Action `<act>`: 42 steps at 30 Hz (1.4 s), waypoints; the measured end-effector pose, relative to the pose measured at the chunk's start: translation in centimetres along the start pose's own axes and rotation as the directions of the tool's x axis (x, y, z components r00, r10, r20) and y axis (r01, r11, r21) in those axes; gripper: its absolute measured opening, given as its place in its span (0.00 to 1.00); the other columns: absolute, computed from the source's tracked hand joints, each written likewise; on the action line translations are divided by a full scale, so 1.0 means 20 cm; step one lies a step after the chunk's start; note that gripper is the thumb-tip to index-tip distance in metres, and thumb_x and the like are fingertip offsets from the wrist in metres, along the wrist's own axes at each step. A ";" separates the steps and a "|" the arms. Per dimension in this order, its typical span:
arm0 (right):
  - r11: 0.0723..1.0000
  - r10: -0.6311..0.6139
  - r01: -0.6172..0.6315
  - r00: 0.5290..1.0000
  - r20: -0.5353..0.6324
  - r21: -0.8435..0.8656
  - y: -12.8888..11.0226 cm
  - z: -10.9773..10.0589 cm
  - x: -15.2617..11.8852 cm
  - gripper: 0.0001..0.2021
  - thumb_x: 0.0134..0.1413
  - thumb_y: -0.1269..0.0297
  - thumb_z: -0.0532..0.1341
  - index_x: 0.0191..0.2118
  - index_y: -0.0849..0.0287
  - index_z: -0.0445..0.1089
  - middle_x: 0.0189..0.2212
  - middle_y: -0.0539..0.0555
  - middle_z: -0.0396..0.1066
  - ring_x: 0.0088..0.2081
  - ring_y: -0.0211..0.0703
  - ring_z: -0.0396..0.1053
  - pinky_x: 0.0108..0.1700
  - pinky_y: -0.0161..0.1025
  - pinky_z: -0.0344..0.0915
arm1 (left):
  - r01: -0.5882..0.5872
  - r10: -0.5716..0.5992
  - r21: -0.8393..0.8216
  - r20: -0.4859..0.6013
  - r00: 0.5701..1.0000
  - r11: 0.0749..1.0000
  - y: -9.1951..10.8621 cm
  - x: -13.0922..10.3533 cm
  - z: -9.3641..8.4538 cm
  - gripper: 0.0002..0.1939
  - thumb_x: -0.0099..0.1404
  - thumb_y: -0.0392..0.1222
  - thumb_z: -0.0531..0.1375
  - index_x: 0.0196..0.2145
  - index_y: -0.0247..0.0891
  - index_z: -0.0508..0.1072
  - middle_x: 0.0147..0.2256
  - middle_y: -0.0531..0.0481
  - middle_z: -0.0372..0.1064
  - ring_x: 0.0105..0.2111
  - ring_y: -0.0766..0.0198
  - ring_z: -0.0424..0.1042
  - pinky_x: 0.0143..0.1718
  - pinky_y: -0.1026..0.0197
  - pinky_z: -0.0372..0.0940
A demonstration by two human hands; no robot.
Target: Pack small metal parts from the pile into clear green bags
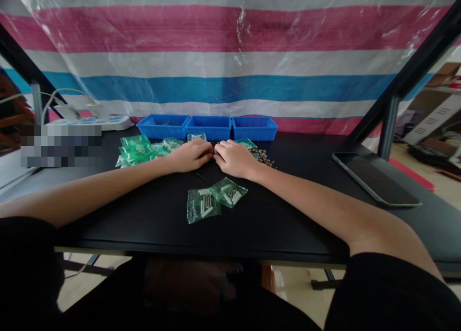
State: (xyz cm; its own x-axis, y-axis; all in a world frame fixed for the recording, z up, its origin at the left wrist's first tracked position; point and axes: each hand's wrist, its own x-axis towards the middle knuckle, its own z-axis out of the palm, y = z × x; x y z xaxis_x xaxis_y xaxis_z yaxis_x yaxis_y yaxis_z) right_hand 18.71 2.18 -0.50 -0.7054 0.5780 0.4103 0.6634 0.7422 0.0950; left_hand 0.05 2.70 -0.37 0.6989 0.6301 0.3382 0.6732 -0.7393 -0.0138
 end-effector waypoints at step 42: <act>1.000 0.016 -0.016 1.000 0.013 0.027 -0.01 -0.01 0.00 0.07 0.59 0.67 0.52 0.30 0.60 0.63 0.32 0.55 0.67 0.35 0.43 0.60 0.38 0.38 0.54 | 0.000 0.000 -0.008 -0.004 1.000 1.000 -0.01 0.00 0.00 0.08 0.64 0.38 0.49 0.34 0.35 0.66 0.33 0.45 0.67 0.35 0.60 0.65 0.40 0.57 0.61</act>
State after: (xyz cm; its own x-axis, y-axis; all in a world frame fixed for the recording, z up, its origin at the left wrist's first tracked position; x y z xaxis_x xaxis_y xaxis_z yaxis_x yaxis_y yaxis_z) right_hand 18.58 1.94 -0.25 -0.6983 0.5939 0.3997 0.6677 0.7417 0.0644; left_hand -0.06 2.75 -0.34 0.6976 0.6294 0.3423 0.6716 -0.7409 -0.0063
